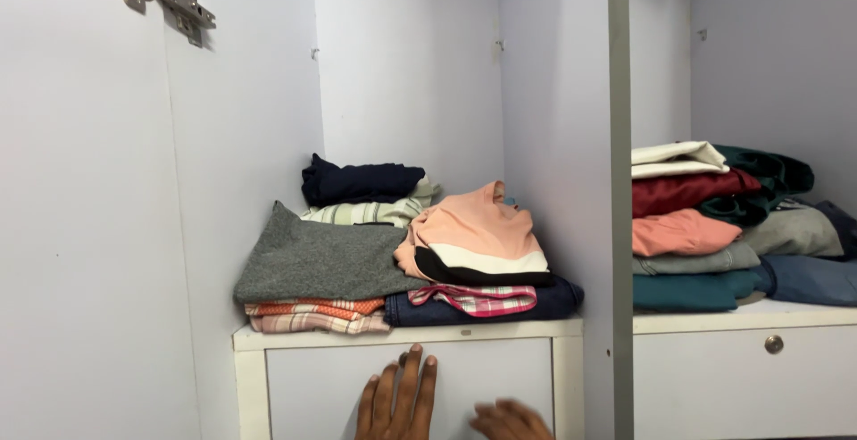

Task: Organizing and rearranging folded clothes inside a storage locker shelf.

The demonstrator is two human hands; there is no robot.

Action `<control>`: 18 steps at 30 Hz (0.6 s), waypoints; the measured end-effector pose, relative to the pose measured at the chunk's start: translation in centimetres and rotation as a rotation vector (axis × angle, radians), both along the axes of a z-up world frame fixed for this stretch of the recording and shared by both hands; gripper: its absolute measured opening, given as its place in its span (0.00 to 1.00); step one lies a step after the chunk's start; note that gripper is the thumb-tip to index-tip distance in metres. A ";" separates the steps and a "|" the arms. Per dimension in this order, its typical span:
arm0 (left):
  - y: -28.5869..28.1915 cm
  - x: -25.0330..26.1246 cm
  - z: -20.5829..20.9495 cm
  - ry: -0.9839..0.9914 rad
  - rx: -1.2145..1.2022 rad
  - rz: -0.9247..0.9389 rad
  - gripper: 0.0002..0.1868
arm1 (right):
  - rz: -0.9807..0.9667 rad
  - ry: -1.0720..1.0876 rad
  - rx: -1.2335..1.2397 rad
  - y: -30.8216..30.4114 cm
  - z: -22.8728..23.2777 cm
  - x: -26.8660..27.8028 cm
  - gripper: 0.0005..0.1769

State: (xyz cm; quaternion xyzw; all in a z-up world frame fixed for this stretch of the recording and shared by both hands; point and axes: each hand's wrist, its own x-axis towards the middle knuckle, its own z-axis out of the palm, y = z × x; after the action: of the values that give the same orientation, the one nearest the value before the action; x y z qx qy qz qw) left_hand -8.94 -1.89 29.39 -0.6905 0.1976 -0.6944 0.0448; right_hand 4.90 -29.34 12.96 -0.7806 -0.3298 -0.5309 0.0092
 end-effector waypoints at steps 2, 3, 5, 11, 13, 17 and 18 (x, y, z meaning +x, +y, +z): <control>-0.3 -0.5 1.2 -0.182 0.006 0.117 0.36 | 0.014 -0.023 -0.009 1.5 9.9 -6.2 0.21; -0.3 -1.0 2.4 -0.028 -0.019 -0.058 0.41 | 0.079 0.033 0.057 2.6 14.7 -10.6 0.28; -0.3 -1.6 4.1 0.121 -0.044 -0.231 0.46 | 0.148 0.083 0.122 4.4 20.9 -17.0 0.36; -0.2 0.2 5.2 0.172 -0.092 -0.283 0.39 | 0.021 0.133 0.078 6.6 25.5 -18.5 0.46; -0.3 -1.3 5.7 0.241 -0.105 -0.283 0.41 | -0.042 0.169 0.104 7.9 25.4 -19.1 0.55; -0.9 -3.0 6.8 0.270 -0.104 -0.273 0.41 | -0.174 0.093 0.193 9.1 24.0 -17.8 0.49; -1.0 -3.2 7.1 0.283 -0.095 -0.275 0.43 | -0.185 0.115 0.228 9.3 24.0 -18.0 0.50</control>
State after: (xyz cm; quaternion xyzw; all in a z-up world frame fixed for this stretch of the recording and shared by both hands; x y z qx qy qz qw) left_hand -12.12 -2.94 36.49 -0.7489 0.2613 -0.5987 -0.1112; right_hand -13.06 -20.03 36.98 -0.8307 -0.1931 -0.5178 0.0678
